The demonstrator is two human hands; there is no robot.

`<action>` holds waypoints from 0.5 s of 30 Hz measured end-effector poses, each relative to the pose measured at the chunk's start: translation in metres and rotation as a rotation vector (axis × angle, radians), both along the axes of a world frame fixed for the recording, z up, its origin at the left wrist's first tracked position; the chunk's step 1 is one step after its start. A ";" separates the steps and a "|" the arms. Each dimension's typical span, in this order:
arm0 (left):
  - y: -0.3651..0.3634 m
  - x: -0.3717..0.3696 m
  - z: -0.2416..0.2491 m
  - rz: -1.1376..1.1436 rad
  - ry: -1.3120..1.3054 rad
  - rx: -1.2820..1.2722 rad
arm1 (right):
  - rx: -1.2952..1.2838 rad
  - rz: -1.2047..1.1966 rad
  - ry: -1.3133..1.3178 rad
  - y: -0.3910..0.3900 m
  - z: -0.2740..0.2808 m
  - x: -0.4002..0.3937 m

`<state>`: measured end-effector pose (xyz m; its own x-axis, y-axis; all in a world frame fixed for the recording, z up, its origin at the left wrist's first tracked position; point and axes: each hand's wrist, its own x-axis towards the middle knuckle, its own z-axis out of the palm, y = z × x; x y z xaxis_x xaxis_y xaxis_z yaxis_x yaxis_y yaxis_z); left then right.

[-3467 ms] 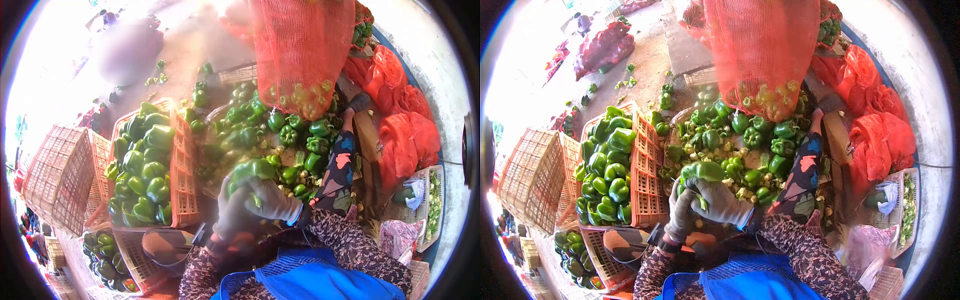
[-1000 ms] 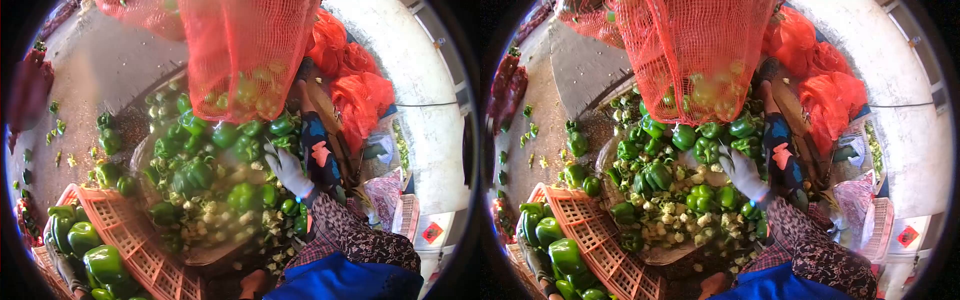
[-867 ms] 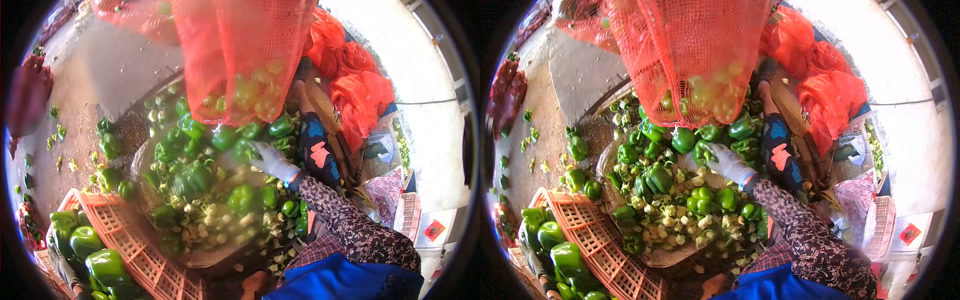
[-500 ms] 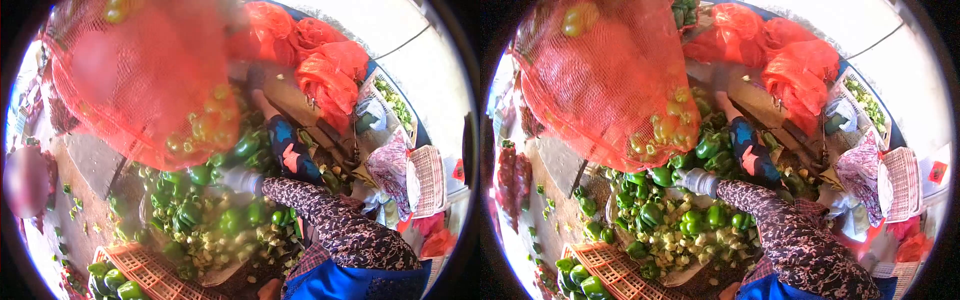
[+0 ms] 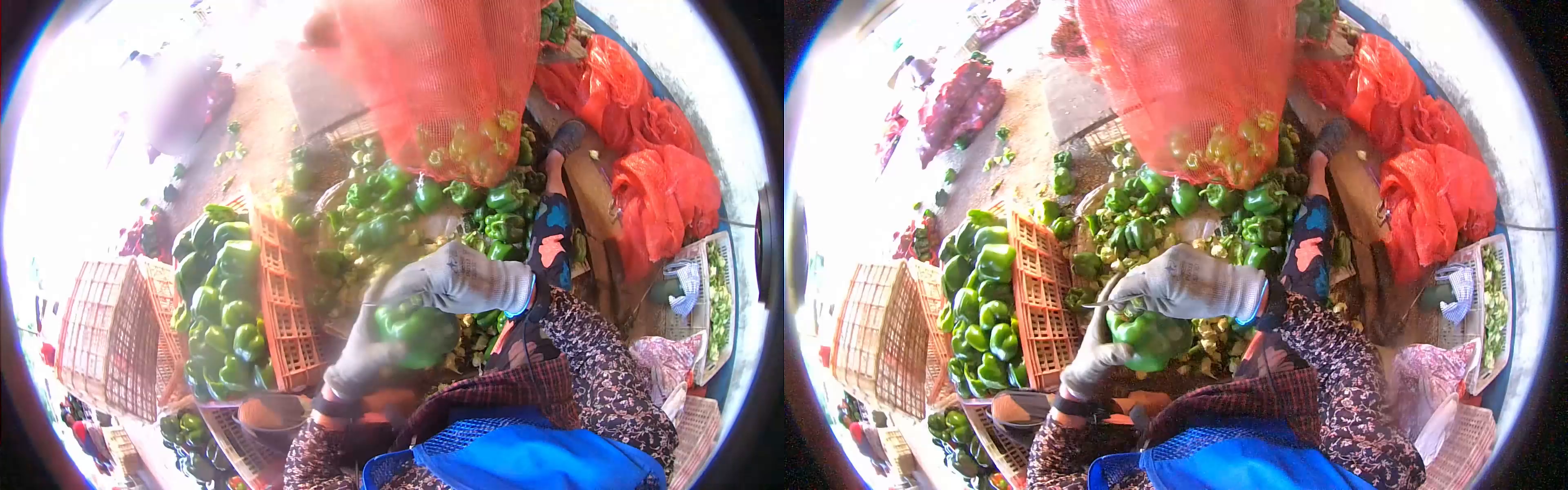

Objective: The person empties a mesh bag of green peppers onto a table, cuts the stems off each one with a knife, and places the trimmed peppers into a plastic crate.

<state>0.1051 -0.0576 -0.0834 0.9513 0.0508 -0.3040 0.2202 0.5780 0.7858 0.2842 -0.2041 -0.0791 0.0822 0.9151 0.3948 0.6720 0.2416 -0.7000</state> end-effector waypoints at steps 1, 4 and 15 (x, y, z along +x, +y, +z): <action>-0.001 -0.015 -0.027 0.043 -0.168 -0.133 | 0.034 -0.026 0.062 0.002 -0.006 -0.009; -0.007 -0.045 -0.036 0.192 -0.292 0.058 | 0.012 -0.139 0.044 0.000 -0.020 -0.048; 0.005 -0.050 -0.045 0.488 -0.178 0.573 | 0.020 -0.530 0.243 -0.030 -0.009 -0.140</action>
<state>0.0551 -0.0523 -0.1280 0.8128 0.5803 0.0515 -0.1127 0.0699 0.9912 0.1444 -0.2340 -0.0884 0.6176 0.7168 0.3238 0.5251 -0.0693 -0.8482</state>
